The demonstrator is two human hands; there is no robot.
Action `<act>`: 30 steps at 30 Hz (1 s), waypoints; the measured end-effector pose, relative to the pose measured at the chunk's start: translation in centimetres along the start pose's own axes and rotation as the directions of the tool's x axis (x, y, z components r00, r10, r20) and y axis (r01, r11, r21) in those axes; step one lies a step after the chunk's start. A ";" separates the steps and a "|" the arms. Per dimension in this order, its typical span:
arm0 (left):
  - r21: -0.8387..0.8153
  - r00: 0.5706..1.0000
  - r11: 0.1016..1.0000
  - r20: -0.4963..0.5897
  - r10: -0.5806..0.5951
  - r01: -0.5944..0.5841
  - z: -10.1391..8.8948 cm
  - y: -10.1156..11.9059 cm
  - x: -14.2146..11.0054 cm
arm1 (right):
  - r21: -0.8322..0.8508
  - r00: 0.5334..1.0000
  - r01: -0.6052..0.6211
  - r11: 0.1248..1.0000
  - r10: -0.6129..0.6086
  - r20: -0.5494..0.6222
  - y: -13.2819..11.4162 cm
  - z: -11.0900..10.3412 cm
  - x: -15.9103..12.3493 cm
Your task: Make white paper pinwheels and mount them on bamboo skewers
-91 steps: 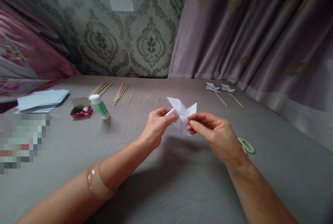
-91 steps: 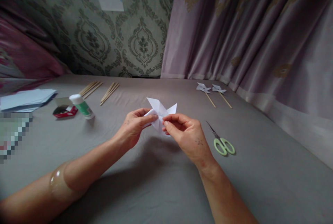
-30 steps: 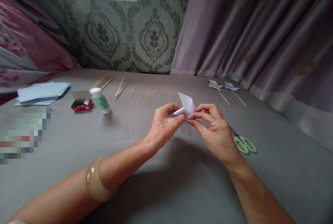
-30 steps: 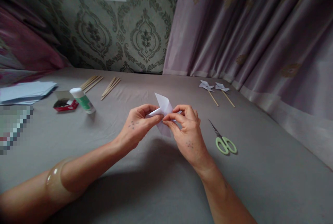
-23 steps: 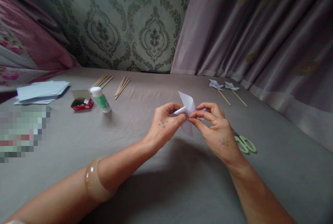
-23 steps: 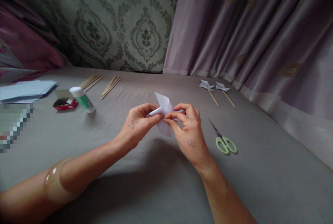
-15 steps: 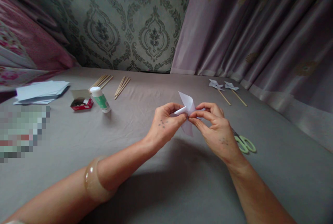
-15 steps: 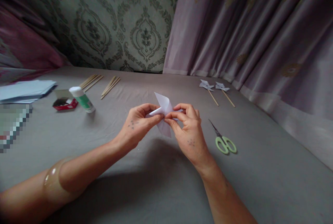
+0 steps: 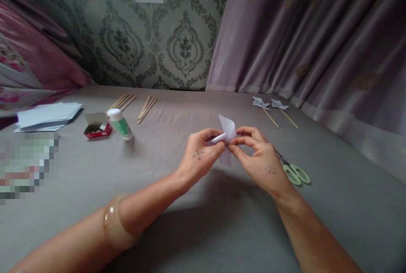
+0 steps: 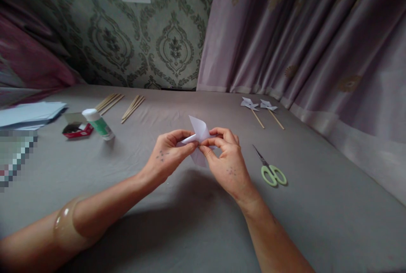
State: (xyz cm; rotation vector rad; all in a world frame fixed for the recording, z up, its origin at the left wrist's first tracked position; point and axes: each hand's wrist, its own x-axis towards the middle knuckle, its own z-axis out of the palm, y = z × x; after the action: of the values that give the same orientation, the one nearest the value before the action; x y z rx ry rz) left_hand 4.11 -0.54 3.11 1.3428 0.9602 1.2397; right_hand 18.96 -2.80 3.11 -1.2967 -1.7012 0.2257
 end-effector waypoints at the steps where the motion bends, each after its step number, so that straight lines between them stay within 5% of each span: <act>1: 0.011 1.000 1.000 0.004 0.004 -0.004 0.0 -0.1 0.0 | 0.005 1.000 -0.008 1.000 0.008 0.003 0.0 0.0 0.0; 21: 0.028 1.000 0.999 0.002 -0.020 0.020 -0.1 -0.1 0.2 | 0.004 0.997 -0.044 0.999 0.044 -0.059 0.3 0.8 0.0; 30: -0.009 0.998 0.998 0.030 -0.056 0.056 0.0 0.3 0.2 | -0.093 0.997 0.073 0.993 -0.069 0.043 0.5 0.1 0.5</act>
State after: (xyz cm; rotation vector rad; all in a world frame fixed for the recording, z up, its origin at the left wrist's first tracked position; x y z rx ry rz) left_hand 4.09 -0.41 3.48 1.3149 0.9631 1.1775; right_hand 19.19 -2.18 3.00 -1.3049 -1.8075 0.1316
